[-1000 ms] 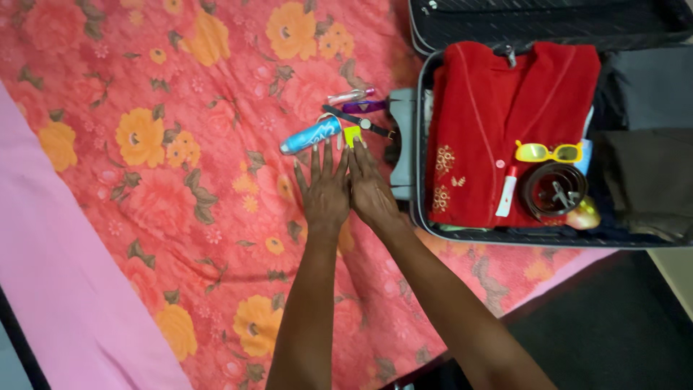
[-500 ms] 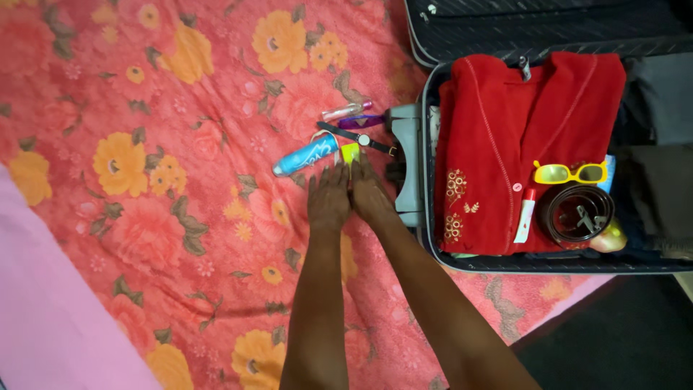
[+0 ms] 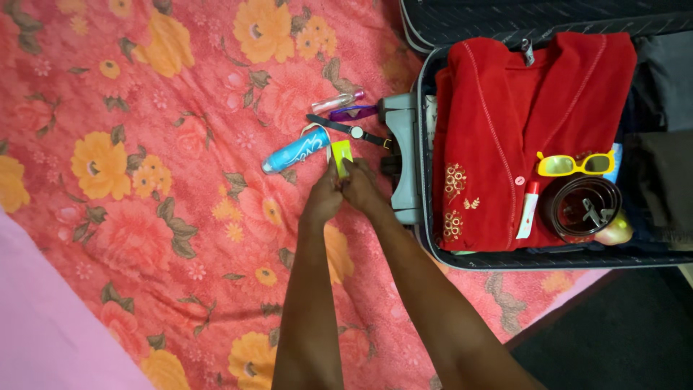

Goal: The person packs a suitcase by placing a belt, sunglasses, a watch, a toothbrush, a hairbrush, and several toiletries into the open suitcase. The person then closes and zips the suitcase.

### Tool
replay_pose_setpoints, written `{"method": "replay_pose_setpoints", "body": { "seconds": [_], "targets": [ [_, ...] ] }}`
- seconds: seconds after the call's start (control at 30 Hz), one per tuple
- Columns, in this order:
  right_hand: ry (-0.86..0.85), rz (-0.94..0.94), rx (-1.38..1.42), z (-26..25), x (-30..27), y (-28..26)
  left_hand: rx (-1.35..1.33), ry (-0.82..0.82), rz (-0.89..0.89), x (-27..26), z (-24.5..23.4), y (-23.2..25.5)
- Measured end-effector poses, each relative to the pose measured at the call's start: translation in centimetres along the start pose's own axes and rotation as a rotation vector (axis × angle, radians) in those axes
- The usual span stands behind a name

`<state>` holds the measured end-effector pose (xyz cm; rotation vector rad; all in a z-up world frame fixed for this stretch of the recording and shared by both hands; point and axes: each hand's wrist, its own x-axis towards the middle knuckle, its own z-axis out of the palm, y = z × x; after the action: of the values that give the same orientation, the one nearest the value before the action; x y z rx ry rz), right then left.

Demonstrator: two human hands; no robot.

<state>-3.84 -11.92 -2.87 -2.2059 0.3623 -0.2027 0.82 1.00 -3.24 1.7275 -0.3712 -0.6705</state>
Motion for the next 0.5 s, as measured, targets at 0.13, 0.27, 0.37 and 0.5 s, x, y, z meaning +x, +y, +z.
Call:
{"method": "replay_pose_setpoints", "body": {
  "seconds": [0.13, 0.27, 0.37, 0.5],
  "targets": [
    [0.093, 0.118, 0.09, -0.8, -0.1, -2.5, 0.11, 0.16, -0.015, -1.0, 0.2, 1.0],
    [0.233, 0.091, 0.174, -3.2, -1.4, -7.6, -0.245, 0.265, -0.197, -1.7, 0.9, 2.9],
    [0.273, 0.11, 0.264, -5.7, -2.1, -11.8, -0.476, 0.358, -0.086, -2.7, 1.6, 4.8],
    [0.345, 0.116, 0.158, -9.5, -2.7, -16.5, -0.715, 0.543, -0.086, -3.8, 2.7, 9.4]
  ]
}}
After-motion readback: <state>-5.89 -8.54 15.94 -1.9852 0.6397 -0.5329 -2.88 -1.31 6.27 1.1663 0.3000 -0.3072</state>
